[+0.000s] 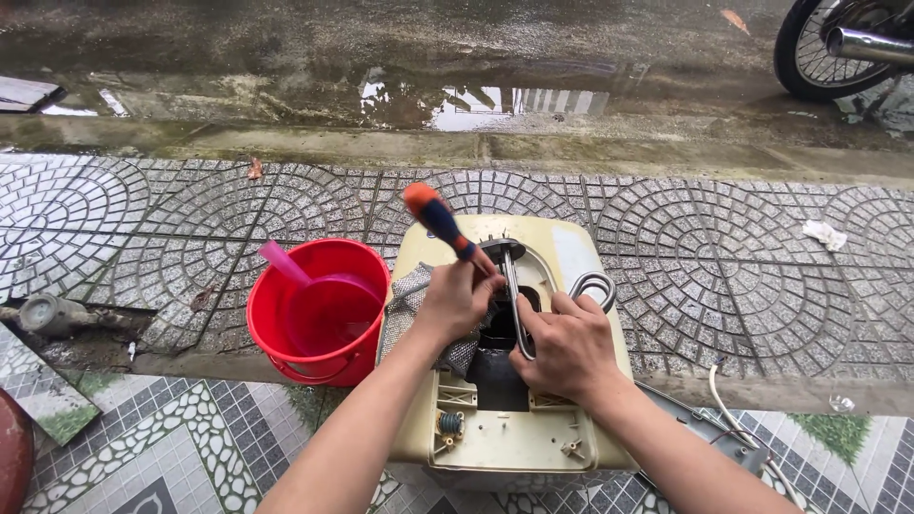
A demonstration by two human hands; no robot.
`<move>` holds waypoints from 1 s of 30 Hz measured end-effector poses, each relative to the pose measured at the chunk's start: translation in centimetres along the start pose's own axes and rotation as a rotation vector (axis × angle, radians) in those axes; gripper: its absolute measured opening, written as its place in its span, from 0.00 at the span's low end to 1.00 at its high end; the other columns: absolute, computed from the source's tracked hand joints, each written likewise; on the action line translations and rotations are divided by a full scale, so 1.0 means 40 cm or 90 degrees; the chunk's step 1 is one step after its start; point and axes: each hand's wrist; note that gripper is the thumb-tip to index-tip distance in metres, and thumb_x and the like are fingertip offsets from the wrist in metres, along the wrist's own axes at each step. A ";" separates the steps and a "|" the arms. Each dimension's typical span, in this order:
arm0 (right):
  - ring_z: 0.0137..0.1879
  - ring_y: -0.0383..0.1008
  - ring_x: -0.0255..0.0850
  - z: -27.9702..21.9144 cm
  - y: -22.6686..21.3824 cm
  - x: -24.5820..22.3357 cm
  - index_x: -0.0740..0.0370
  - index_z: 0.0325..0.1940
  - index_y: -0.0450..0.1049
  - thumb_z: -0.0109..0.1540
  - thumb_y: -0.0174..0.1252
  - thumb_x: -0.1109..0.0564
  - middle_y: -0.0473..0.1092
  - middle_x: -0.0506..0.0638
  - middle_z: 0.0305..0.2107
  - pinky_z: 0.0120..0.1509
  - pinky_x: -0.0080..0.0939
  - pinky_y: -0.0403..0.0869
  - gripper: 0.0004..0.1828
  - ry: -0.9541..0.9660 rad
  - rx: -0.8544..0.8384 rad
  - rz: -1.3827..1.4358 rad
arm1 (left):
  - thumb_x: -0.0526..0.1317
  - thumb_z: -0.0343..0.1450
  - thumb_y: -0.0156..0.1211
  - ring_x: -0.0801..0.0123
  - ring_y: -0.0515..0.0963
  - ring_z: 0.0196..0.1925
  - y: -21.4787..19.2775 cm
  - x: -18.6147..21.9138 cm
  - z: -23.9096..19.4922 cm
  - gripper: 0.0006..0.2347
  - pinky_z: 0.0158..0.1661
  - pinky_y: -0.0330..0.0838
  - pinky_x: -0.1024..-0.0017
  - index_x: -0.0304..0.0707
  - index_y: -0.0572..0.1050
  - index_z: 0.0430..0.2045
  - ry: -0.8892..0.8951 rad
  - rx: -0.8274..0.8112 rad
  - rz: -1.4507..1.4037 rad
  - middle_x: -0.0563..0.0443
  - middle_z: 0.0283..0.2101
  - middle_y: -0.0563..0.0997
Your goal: The person cleans a metal heating element and a mesh filter using a steel wool pad and water from a red bucket. They scrub the components thoroughly and then use a screwdriver to adjust or tighten parts of the element.
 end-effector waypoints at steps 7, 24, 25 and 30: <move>0.34 0.71 0.42 -0.006 0.002 -0.002 0.54 0.49 0.81 0.45 0.59 0.41 0.73 0.45 0.15 0.39 0.43 0.65 0.31 -0.004 0.003 -0.006 | 0.39 0.73 0.64 0.64 0.87 0.31 -0.015 0.000 0.006 0.07 0.38 0.83 0.68 0.35 0.74 0.36 -0.098 0.107 -0.176 0.41 0.33 0.86; 0.35 0.72 0.43 -0.003 0.005 -0.005 0.54 0.48 0.81 0.44 0.60 0.41 0.73 0.46 0.15 0.40 0.44 0.65 0.31 -0.003 -0.016 -0.010 | 0.43 0.72 0.66 0.62 0.87 0.31 -0.053 0.002 0.033 0.10 0.38 0.84 0.66 0.35 0.76 0.36 -0.134 -0.045 -0.139 0.40 0.33 0.85; 0.35 0.72 0.43 -0.003 0.003 -0.004 0.54 0.48 0.81 0.44 0.60 0.40 0.73 0.46 0.15 0.40 0.44 0.65 0.31 0.000 -0.022 -0.010 | 0.42 0.71 0.66 0.62 0.87 0.32 -0.048 0.000 0.033 0.10 0.39 0.85 0.67 0.35 0.75 0.37 -0.132 -0.041 -0.157 0.39 0.34 0.85; 0.35 0.71 0.41 -0.012 0.011 -0.001 0.52 0.49 0.81 0.44 0.59 0.39 0.73 0.44 0.15 0.40 0.43 0.65 0.31 0.008 -0.030 -0.016 | 0.42 0.73 0.63 0.57 0.88 0.35 -0.050 -0.005 0.042 0.10 0.40 0.85 0.67 0.34 0.71 0.39 -0.168 0.007 -0.273 0.35 0.35 0.84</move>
Point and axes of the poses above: each hand's wrist, its own z-axis towards the middle knuckle, its own y-axis out of the palm, x = y × z
